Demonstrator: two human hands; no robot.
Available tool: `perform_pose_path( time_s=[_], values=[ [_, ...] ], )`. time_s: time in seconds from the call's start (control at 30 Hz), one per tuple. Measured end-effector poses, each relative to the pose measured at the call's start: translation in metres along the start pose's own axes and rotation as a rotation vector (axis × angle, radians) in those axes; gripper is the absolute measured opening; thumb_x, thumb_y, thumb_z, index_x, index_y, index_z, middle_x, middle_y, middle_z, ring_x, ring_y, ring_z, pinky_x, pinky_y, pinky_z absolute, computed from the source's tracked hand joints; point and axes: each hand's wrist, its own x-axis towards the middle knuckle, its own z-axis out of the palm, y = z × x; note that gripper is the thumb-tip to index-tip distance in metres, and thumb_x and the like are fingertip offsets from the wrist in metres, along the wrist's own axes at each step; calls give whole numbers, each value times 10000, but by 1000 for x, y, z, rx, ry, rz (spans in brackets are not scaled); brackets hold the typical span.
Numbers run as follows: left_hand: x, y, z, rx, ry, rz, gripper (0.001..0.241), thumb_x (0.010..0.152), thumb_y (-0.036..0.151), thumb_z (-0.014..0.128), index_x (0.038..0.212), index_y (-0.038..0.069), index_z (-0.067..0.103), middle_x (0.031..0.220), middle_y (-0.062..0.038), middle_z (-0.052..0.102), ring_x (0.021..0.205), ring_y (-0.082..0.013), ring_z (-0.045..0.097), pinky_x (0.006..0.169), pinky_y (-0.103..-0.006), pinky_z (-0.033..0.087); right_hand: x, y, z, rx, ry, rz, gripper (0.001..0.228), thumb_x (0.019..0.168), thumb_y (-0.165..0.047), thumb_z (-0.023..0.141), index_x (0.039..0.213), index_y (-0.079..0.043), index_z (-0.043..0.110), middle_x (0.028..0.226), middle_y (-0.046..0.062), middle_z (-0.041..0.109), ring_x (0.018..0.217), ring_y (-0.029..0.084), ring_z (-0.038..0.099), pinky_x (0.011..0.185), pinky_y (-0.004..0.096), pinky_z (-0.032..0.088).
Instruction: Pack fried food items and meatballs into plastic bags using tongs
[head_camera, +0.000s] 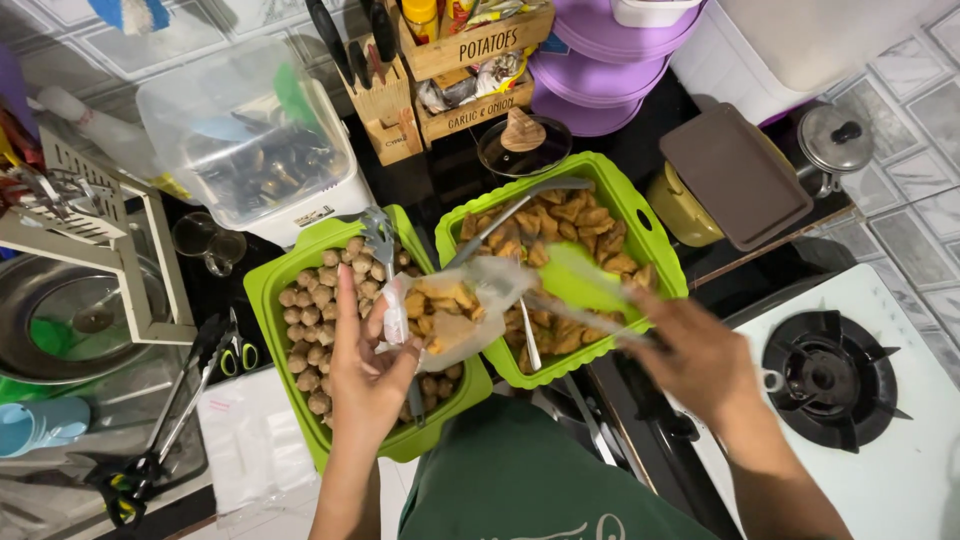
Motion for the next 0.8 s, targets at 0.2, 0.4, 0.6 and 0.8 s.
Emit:
perform_pose_path(
  time_s=[0.2,0.4,0.6,0.8],
  values=[
    [-1,2,1,-12,23,-34,1024,865,-163,607,1643,249,83,1522,-225,552,824,-48,570,633,-214,460,-23,67,13,-416,-430,643,685,878,-517,664,1514,-323,499,1068,50,683,901,303,727,788,521,602],
    [-1,-1,-1,56,17,12,1041,853,-167,645,1636,235,89,1637,-255,361,1426,-212,494,637,-211,454,-26,96,68,-124,-561,601,599,913,-388,705,1452,-175,552,533,-19,533,412,87,519,386,189,525],
    [-2,1,1,51,22,3,1049,835,-188,632,1635,218,89,1679,-257,260,1518,-307,383,663,-212,467,32,48,81,15,-697,949,622,967,-402,631,1532,-254,415,1567,158,374,619,158,661,539,238,652],
    [-2,3,2,87,18,-18,1092,820,-173,664,1631,260,75,1609,-301,392,1158,-188,671,550,-217,459,0,80,101,28,-699,984,601,984,-471,575,1531,-249,461,1086,100,745,706,181,692,905,384,609]
  ],
)
